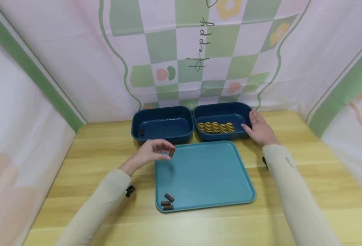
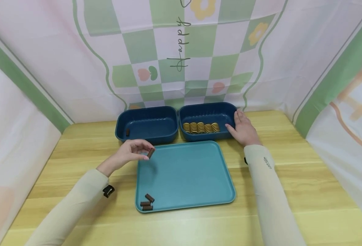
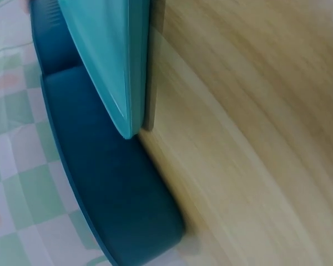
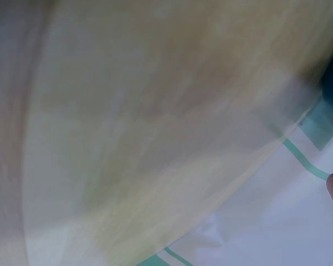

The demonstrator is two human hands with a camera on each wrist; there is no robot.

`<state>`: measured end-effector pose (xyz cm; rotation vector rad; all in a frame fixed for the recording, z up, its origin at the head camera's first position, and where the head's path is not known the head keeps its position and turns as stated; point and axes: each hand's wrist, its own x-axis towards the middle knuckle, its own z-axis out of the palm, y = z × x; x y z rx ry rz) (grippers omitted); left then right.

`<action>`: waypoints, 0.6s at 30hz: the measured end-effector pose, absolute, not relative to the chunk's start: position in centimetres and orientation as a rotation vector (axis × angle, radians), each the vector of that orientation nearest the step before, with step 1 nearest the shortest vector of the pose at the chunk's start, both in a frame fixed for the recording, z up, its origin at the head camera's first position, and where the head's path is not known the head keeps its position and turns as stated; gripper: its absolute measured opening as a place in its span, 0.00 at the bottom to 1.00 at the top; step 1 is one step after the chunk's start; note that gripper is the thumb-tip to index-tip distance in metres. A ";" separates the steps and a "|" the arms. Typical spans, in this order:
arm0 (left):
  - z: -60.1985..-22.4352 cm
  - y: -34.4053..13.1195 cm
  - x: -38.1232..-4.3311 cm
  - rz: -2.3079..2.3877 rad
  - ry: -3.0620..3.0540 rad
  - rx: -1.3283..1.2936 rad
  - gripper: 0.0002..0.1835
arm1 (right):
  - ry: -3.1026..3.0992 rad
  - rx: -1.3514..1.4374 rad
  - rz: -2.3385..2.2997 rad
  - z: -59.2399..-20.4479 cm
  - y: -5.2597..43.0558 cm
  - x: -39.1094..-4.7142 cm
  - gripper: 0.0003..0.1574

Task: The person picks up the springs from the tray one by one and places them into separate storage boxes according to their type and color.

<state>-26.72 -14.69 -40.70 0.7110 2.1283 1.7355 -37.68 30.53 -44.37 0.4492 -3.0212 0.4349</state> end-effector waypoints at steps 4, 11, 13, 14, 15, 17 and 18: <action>-40.8 -15.1 -27.8 1.792 2.221 0.583 0.18 | -3.018 0.445 0.436 -44.4 30.5 -37.7 0.53; -40.4 -16.6 -30.8 1.714 2.513 0.396 0.17 | -3.022 0.445 0.439 -44.3 30.5 -37.7 0.53; -40.1 -17.1 -31.6 1.643 2.608 0.367 0.17 | -3.018 0.446 0.439 -44.3 30.5 -37.7 0.53; -40.0 -17.4 -32.1 1.601 2.654 0.361 0.17 | -3.016 0.448 0.443 -44.3 30.5 -37.7 0.53; -39.8 -17.6 -32.5 1.542 2.704 0.365 0.17 | -3.014 0.449 0.443 -44.3 30.5 -37.7 0.53; -39.5 -18.1 -33.3 1.416 2.784 0.370 0.17 | -3.008 0.449 0.443 -44.4 30.5 -37.7 0.53; -39.4 -18.3 -33.7 1.345 2.819 0.367 0.17 | -3.007 0.449 0.444 -44.4 30.5 -37.7 0.53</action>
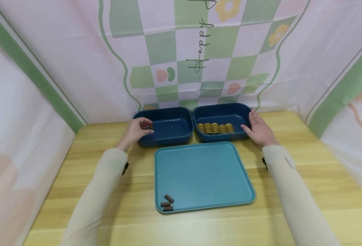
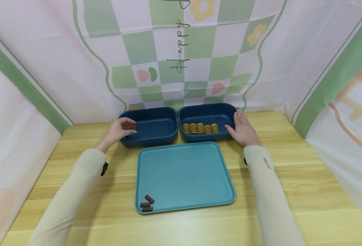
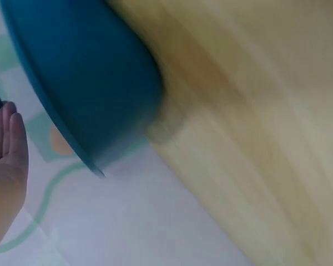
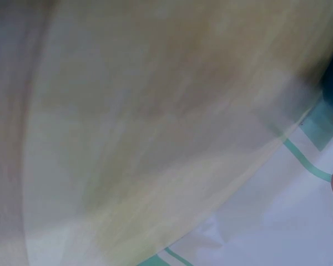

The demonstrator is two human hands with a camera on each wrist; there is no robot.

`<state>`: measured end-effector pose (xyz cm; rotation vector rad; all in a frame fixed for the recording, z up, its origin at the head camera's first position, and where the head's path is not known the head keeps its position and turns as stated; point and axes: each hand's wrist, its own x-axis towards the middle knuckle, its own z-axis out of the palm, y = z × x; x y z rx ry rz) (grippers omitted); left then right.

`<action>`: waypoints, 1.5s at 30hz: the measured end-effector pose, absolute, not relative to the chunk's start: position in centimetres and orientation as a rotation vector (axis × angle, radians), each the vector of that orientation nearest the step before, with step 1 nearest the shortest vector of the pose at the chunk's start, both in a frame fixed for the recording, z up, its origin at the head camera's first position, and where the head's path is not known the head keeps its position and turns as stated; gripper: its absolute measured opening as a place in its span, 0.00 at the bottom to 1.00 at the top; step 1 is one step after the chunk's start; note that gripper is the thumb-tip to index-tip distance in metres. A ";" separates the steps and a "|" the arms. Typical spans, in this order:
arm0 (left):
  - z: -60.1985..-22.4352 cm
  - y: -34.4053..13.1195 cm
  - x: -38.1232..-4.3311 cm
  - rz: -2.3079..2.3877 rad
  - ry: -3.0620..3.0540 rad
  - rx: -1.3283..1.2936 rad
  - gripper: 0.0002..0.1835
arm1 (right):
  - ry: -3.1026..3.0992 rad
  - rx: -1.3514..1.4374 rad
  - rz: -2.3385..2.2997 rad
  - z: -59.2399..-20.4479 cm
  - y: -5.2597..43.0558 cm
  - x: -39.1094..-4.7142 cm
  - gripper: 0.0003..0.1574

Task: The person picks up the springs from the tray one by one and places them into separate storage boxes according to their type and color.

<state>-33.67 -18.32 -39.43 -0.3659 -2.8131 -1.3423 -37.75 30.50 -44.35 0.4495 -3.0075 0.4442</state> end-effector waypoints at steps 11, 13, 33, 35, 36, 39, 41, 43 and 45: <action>-41.2 -18.4 -36.6 -0.801 -3.067 -0.490 0.10 | -3.005 0.457 0.445 -44.2 30.5 -37.6 0.53; -41.5 -18.3 -36.7 -0.767 -3.097 -0.470 0.07 | -3.002 0.457 0.446 -44.3 30.5 -37.6 0.53; -42.3 -17.5 -37.7 -0.493 -3.253 -0.330 0.07 | -3.013 0.431 0.448 -44.0 30.2 -37.2 0.52; -42.4 -17.4 -37.8 -0.487 -3.266 -0.324 0.08 | -3.015 0.427 0.453 -44.0 30.2 -37.2 0.52; -42.4 -17.4 -37.9 -0.485 -3.269 -0.324 0.08 | -3.015 0.426 0.455 -44.0 30.3 -37.2 0.52; -42.5 -17.6 -37.8 -0.495 -3.269 -0.322 0.08 | -3.013 0.429 0.454 -44.2 30.1 -37.2 0.51; -42.4 -17.6 -37.7 -0.507 -3.260 -0.333 0.06 | -3.011 0.429 0.451 -44.2 30.1 -37.3 0.51; -42.0 -17.5 -37.6 -0.518 -3.237 -0.365 0.07 | -3.007 0.424 0.453 -44.2 30.1 -37.2 0.52; -41.6 -17.4 -37.5 -0.531 -3.208 -0.403 0.08 | -3.006 0.419 0.460 -44.2 30.2 -37.2 0.52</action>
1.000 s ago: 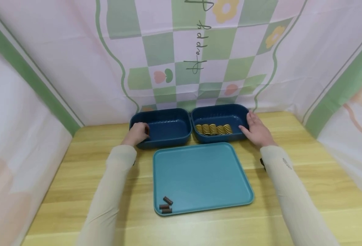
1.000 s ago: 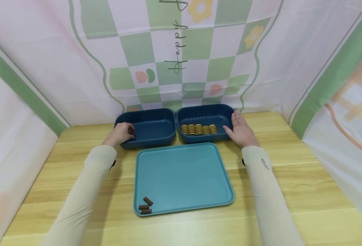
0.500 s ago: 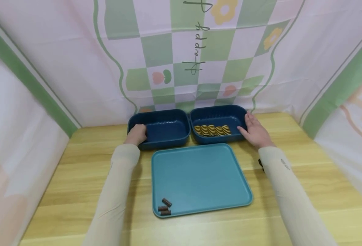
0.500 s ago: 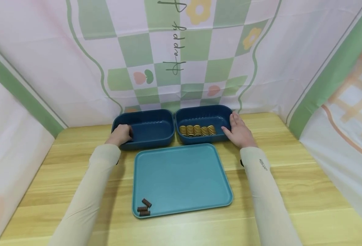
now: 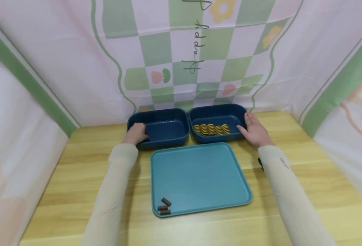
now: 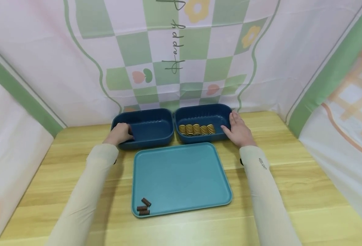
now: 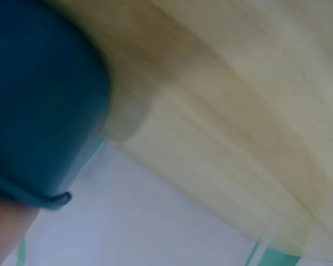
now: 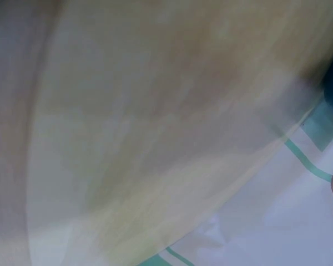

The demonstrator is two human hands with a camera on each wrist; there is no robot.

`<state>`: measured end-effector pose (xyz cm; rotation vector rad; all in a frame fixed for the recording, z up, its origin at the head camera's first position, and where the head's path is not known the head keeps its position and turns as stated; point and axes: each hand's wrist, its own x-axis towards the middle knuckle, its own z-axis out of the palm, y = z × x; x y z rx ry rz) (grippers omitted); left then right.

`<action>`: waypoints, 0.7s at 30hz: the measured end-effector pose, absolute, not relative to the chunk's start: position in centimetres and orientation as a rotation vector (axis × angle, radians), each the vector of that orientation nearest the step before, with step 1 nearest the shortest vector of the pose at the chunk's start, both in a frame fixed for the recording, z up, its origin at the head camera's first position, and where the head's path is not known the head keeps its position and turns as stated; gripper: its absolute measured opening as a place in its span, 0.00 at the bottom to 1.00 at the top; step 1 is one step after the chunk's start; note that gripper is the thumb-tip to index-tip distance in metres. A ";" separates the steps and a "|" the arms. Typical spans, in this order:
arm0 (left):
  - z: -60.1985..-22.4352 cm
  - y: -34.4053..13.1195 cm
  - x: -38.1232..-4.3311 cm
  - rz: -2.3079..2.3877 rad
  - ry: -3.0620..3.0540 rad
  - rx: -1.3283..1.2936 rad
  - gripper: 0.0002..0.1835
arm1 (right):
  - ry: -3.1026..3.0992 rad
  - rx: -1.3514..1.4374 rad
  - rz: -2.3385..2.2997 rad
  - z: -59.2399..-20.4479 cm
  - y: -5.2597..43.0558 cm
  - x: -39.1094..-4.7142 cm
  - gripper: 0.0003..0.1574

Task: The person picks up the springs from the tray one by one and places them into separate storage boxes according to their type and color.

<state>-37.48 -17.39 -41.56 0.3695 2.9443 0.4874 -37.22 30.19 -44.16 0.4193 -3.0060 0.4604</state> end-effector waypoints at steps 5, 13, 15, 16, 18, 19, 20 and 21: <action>-40.0 -17.4 -36.6 0.518 2.984 0.465 0.14 | -3.002 0.424 0.461 -44.2 30.1 -37.3 0.52; -38.1 -16.3 -33.1 0.610 3.021 0.847 0.14 | -3.018 0.432 0.459 -44.4 30.5 -37.4 0.52; -38.1 -15.6 -31.5 0.614 2.976 1.013 0.12 | -3.026 0.428 0.459 -44.4 30.5 -37.4 0.52; -38.2 -15.3 -30.6 0.600 2.941 1.099 0.11 | -3.028 0.429 0.459 -44.4 30.5 -37.4 0.52; -38.4 -14.6 -28.8 0.548 2.851 1.266 0.10 | -3.027 0.433 0.465 -44.3 30.4 -37.5 0.52; -38.6 -14.2 -27.9 0.531 2.795 1.332 0.10 | -3.027 0.434 0.473 -44.3 30.4 -37.5 0.52; -38.7 -13.8 -26.9 0.512 2.738 1.386 0.10 | -3.025 0.437 0.472 -44.2 30.3 -37.6 0.52; -38.9 -13.5 -26.0 0.490 2.681 1.428 0.09 | -3.024 0.443 0.470 -44.2 30.2 -37.6 0.52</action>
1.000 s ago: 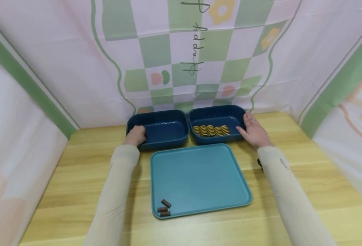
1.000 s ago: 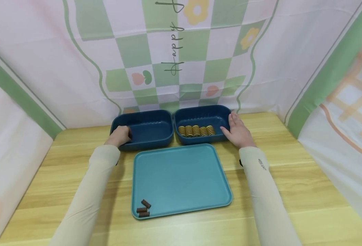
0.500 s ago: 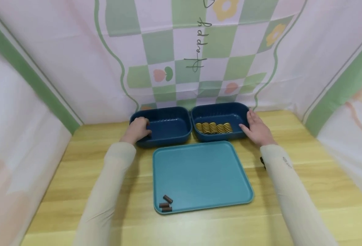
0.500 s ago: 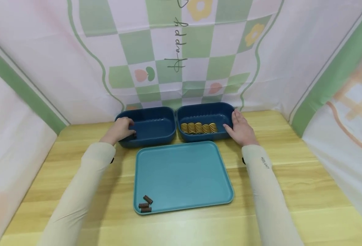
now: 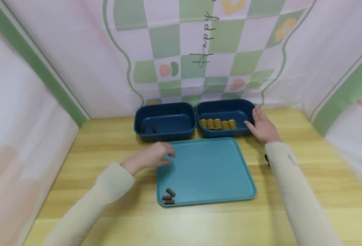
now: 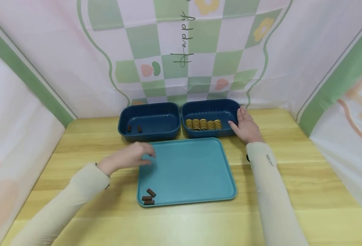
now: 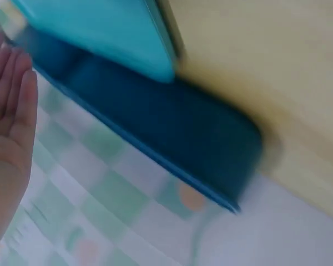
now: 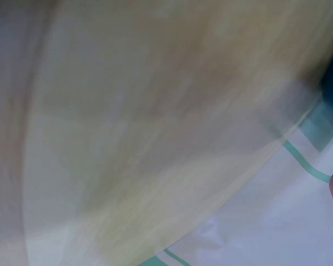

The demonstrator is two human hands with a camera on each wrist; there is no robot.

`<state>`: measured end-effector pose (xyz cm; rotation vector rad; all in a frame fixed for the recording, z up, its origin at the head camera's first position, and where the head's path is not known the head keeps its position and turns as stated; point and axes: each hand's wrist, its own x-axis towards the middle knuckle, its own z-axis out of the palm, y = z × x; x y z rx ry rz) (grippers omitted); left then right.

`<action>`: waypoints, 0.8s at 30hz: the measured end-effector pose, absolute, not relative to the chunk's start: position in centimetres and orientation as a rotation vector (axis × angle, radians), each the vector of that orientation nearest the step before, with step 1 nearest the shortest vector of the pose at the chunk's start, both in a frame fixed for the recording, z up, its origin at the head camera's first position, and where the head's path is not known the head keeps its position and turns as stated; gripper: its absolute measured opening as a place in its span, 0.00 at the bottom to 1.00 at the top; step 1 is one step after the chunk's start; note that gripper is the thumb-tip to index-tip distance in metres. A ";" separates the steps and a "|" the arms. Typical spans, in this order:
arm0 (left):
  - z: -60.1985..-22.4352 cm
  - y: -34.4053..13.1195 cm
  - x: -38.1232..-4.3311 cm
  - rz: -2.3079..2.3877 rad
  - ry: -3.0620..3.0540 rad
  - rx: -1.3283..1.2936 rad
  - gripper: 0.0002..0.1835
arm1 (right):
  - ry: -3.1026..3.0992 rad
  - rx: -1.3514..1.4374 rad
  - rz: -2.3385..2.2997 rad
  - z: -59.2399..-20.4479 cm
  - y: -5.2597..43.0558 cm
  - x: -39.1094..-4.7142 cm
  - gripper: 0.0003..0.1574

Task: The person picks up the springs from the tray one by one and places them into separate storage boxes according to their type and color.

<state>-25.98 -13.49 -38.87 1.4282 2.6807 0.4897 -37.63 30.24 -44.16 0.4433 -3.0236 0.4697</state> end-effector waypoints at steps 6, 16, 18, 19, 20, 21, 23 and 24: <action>-40.3 -12.1 -21.8 0.305 2.503 1.529 0.06 | -3.023 0.449 0.463 -43.9 30.3 -38.0 0.52; -43.0 -11.9 -19.7 0.179 2.547 1.599 0.10 | -3.024 0.448 0.457 -43.8 30.3 -37.8 0.52; -43.3 -11.8 -19.7 0.122 2.578 1.623 0.10 | -3.024 0.444 0.458 -43.8 30.3 -37.8 0.51; -43.5 -11.8 -19.6 0.099 2.589 1.626 0.10 | -3.024 0.443 0.457 -43.9 30.3 -37.8 0.51; -43.6 -11.7 -19.6 0.083 2.598 1.622 0.09 | -3.022 0.445 0.454 -43.9 30.3 -37.8 0.51; -43.7 -11.7 -19.6 0.079 2.605 1.614 0.09 | -3.023 0.446 0.452 -43.9 30.3 -37.8 0.51; -43.8 -11.7 -19.6 0.102 2.610 1.583 0.08 | -3.022 0.448 0.453 -44.0 30.2 -37.9 0.51; -43.9 -11.8 -19.6 0.121 2.612 1.569 0.08 | -3.023 0.447 0.453 -44.0 30.2 -37.9 0.51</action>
